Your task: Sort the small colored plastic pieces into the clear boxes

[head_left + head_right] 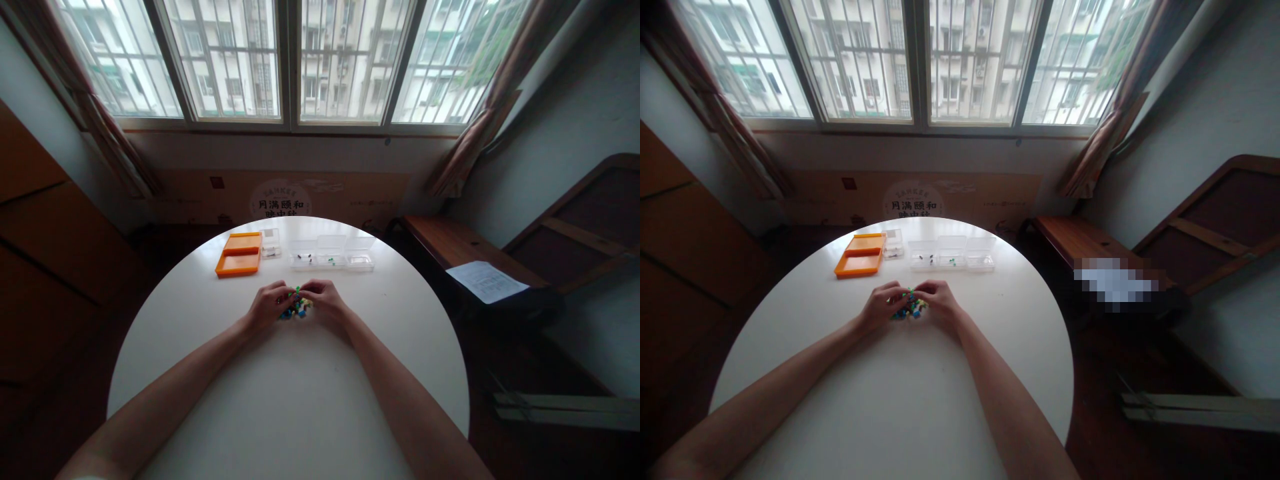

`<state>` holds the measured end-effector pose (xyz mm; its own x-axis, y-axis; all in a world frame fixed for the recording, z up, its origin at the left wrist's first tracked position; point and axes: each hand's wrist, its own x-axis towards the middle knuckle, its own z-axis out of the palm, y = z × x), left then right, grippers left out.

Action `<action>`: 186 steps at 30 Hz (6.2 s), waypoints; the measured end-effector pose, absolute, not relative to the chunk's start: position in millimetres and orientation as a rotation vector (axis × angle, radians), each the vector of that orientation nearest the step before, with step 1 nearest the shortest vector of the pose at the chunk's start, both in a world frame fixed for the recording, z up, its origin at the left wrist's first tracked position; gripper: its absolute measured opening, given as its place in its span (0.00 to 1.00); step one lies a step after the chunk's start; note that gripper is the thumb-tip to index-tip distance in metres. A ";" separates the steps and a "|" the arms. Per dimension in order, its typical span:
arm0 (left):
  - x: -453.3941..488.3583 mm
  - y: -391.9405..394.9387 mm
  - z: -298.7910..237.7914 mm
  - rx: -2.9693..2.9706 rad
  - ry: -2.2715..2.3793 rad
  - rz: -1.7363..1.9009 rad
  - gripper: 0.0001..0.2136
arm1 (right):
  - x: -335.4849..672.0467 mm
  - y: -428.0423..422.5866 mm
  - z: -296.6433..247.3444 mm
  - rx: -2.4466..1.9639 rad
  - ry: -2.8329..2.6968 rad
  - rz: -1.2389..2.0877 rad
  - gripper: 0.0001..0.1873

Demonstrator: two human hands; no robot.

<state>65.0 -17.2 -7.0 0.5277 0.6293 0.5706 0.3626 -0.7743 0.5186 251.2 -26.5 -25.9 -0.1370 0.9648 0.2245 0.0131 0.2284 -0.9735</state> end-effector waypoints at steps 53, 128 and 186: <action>64.2 -16.9 -8.8 2.474 0.840 1.172 0.09 | 249.7 -35.2 -14.2 -1.006 -1.402 1.145 0.18; 64.0 -16.3 -8.9 2.456 0.889 1.097 0.10 | 251.5 -32.0 -17.9 -0.980 -1.460 1.094 0.11; 64.2 -15.3 -10.3 2.472 0.882 1.138 0.11 | 251.1 -29.9 -22.4 -1.030 -1.460 1.075 0.14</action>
